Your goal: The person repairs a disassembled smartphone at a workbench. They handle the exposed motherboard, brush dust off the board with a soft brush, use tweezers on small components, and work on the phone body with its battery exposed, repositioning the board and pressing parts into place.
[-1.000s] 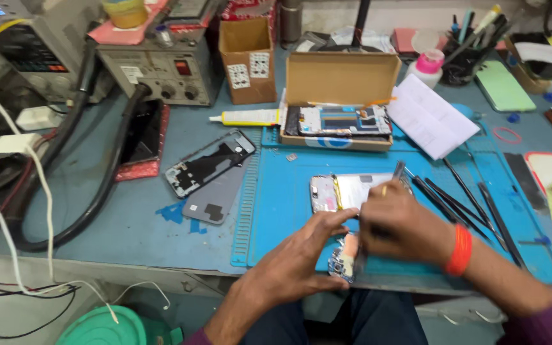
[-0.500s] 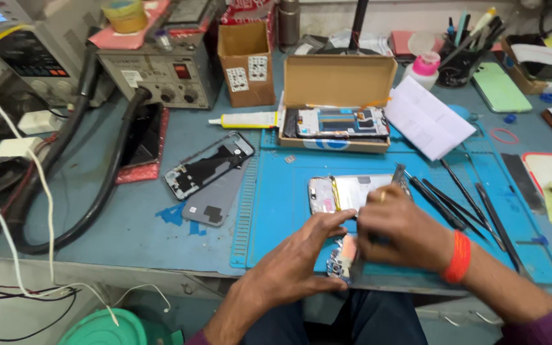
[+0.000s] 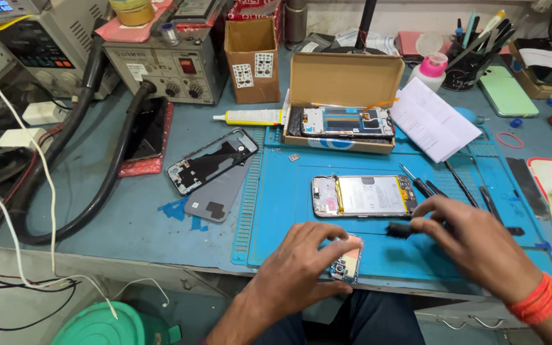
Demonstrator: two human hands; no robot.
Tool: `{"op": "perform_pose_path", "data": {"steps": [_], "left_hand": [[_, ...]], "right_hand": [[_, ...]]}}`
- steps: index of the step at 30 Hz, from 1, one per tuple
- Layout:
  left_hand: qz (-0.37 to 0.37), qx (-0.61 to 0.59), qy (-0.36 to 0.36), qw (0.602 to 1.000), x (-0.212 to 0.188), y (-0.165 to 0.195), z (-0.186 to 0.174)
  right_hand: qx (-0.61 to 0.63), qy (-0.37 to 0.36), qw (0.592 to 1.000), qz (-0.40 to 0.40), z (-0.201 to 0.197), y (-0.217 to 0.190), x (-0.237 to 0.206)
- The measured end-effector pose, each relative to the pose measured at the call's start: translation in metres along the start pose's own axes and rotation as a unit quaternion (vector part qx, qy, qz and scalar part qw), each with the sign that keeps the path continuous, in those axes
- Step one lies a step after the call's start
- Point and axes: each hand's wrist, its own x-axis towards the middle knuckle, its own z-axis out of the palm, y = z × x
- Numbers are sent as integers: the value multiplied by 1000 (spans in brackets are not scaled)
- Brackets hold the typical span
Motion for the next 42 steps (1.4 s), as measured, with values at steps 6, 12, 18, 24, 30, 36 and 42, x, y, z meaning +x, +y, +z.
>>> {"op": "perform_pose_path", "data": {"steps": [6,12,18,24,30,36,42], "left_hand": [[44,60,-6,997,-2,-6,7],[43,62,-1,997,-5,-8,4],[22,44,-9,999,-7,-8,-4],[35,40,4,999,-9,-9,-5],[17,42,2,999,-12,-4,-1],[34,38,15,999,-9,-7,0],[6,29,-6,1000,-9,-8,4]], "right_hand": [[-79,3,997,4,24,-15,-2],[-90,4,993,-81,53,-32,13],[-78,-26,990,-111,46,-41,19],[-128,-70,985,-97,29,-37,22],[-102,-54,980,-163,44,-35,28],[-131,-75,980,-127,21,-34,26],[-99,-50,978,-178,48,-44,31]]}}
